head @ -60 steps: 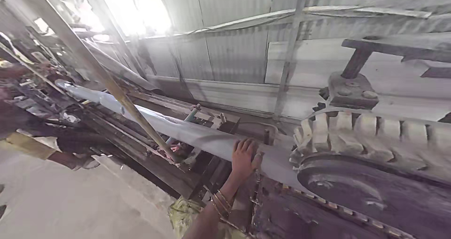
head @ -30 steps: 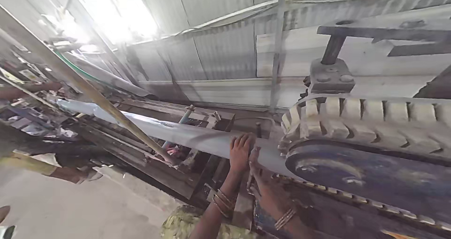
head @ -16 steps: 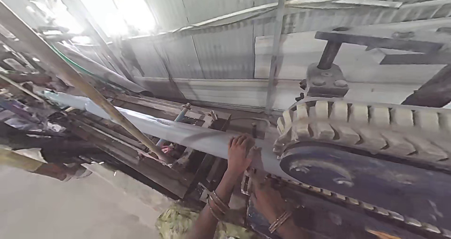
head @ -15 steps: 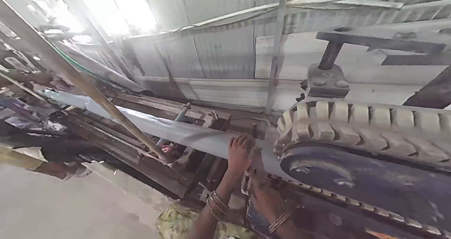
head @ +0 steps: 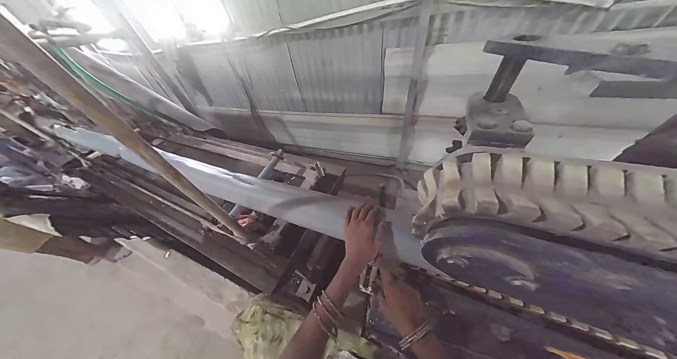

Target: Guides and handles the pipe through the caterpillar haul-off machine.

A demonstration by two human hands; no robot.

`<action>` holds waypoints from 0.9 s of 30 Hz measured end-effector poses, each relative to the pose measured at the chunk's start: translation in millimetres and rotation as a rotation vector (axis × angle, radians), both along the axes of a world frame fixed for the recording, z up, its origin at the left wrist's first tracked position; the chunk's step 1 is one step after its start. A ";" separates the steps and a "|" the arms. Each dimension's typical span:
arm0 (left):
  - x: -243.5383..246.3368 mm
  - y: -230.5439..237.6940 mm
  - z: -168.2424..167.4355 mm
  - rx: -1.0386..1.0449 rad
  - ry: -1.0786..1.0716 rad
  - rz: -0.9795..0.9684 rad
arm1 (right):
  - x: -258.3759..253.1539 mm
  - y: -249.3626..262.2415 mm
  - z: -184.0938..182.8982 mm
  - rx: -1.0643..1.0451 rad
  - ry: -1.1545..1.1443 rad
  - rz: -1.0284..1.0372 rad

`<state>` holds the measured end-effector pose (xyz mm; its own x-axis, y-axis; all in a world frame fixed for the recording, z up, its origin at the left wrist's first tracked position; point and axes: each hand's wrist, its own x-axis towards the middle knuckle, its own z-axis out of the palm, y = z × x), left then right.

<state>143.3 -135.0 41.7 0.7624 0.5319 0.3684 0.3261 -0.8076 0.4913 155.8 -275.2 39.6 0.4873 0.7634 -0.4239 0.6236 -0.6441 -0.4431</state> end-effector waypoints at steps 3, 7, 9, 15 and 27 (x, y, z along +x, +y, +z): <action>0.7 -1.7 1.2 0.002 0.018 0.008 | -0.9 1.4 -2.2 0.018 0.001 -0.019; 0.4 -1.8 -0.1 -0.003 0.000 0.000 | -3.0 4.9 -0.2 -0.004 0.020 -0.036; -0.4 -2.0 0.4 -0.008 0.003 -0.013 | -3.5 4.9 0.8 -0.005 0.036 -0.041; -2.1 -0.6 -1.4 0.005 -0.060 -0.061 | -6.3 7.6 3.2 -0.044 0.056 -0.059; -3.5 1.8 -6.3 0.007 -0.125 -0.131 | -14.3 7.6 -5.0 0.019 0.015 -0.100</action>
